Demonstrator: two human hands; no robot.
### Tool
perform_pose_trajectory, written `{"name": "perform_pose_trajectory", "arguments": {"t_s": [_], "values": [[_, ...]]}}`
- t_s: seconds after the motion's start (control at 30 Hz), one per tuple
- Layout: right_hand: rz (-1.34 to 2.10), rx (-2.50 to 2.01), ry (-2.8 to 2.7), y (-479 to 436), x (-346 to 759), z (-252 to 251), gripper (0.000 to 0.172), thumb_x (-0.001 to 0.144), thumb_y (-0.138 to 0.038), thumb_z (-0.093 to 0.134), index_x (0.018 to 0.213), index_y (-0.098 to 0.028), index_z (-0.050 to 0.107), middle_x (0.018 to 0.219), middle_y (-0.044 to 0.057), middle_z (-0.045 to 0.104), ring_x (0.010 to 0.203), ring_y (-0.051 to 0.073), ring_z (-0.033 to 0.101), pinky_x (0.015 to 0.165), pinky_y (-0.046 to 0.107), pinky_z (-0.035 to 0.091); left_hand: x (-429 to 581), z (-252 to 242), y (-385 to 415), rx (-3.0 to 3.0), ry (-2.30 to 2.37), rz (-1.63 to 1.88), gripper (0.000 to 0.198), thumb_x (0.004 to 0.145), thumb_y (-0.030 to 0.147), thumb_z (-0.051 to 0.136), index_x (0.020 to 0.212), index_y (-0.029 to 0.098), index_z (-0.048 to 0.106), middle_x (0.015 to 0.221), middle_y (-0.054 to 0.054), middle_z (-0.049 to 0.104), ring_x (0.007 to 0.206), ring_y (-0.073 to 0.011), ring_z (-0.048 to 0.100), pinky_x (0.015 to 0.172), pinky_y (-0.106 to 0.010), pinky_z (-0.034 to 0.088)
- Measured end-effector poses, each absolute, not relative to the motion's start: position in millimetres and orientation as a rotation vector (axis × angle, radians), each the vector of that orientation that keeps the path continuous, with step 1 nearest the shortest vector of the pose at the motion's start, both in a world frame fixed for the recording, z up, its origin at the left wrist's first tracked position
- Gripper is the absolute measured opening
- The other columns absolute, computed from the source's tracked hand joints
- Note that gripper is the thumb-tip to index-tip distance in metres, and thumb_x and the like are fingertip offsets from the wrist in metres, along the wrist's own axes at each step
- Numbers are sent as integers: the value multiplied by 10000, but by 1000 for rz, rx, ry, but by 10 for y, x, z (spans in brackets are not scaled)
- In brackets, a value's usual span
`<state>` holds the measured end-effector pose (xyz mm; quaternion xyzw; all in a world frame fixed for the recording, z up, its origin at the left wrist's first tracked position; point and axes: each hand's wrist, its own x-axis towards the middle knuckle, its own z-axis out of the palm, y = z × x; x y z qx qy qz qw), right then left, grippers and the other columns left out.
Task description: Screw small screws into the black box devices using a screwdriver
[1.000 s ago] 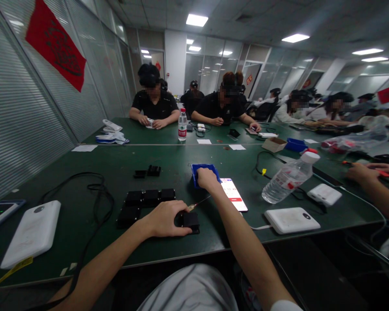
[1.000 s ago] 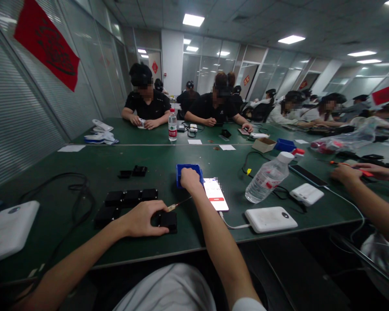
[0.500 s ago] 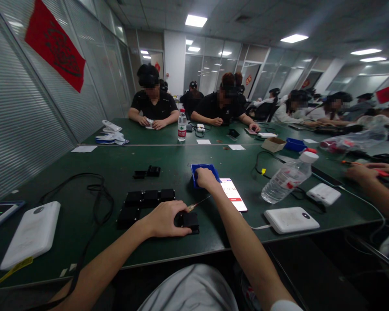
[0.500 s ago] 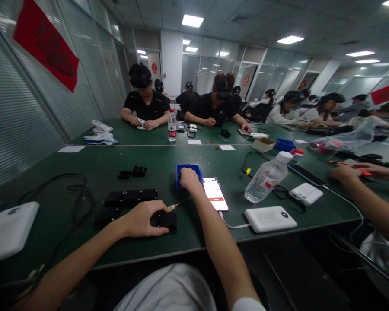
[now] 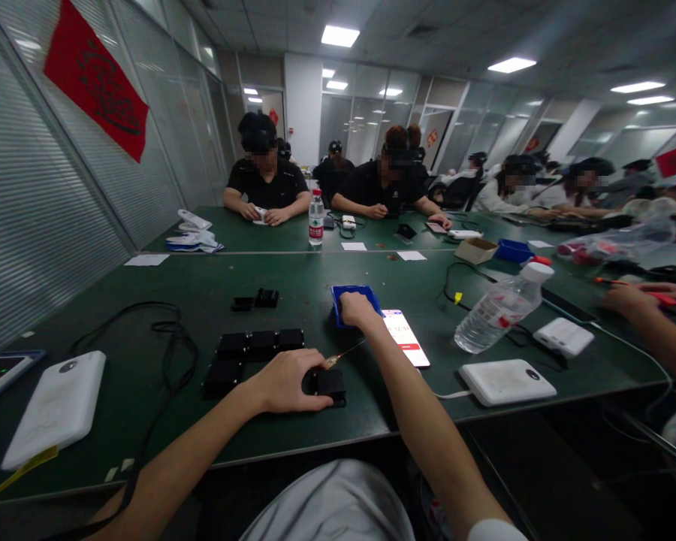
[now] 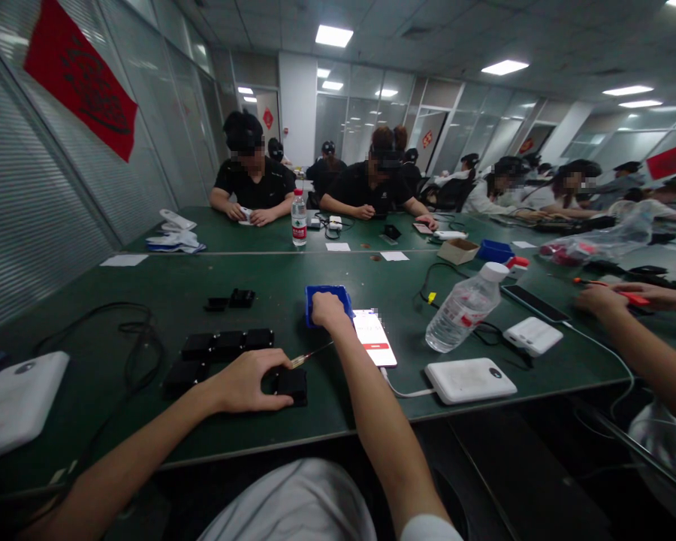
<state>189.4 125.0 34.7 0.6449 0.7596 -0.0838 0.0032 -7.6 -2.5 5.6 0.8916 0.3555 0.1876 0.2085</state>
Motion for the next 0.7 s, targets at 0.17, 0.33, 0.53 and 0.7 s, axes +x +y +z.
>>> {"name": "perform_pose_trajectory", "arguments": {"t_s": [0.17,0.33,0.53,0.7], "values": [[-256,2033,2388,1257,1892,341,385,802,-64,715,1186,-44,739,1205,300,719,1145,385,709,915,376,562,-77,35,-30,2466,984,539,387,756,400,842,1040,200,669,1022,-35,718,913,-247,694,804,-323,514],[-274,2071,2426,1231,1929,367,308,796,-80,713,1100,-93,764,1168,248,745,1080,333,729,878,325,541,-75,33,-26,2463,985,528,391,759,405,836,1047,200,669,1041,-42,717,933,-252,692,825,-334,515],[-311,2138,2527,1202,1976,434,177,758,-102,707,922,-153,754,1000,149,771,956,268,719,770,269,475,-84,42,-28,2464,981,524,389,765,411,827,1046,196,669,1035,-48,718,914,-248,687,812,-335,515],[-378,2226,2622,1173,2021,465,80,718,-116,690,770,-175,675,831,86,719,833,219,655,681,261,400,-82,45,-53,2419,960,578,433,756,357,828,1130,215,663,1079,-39,727,932,-239,690,846,-341,523]]}}
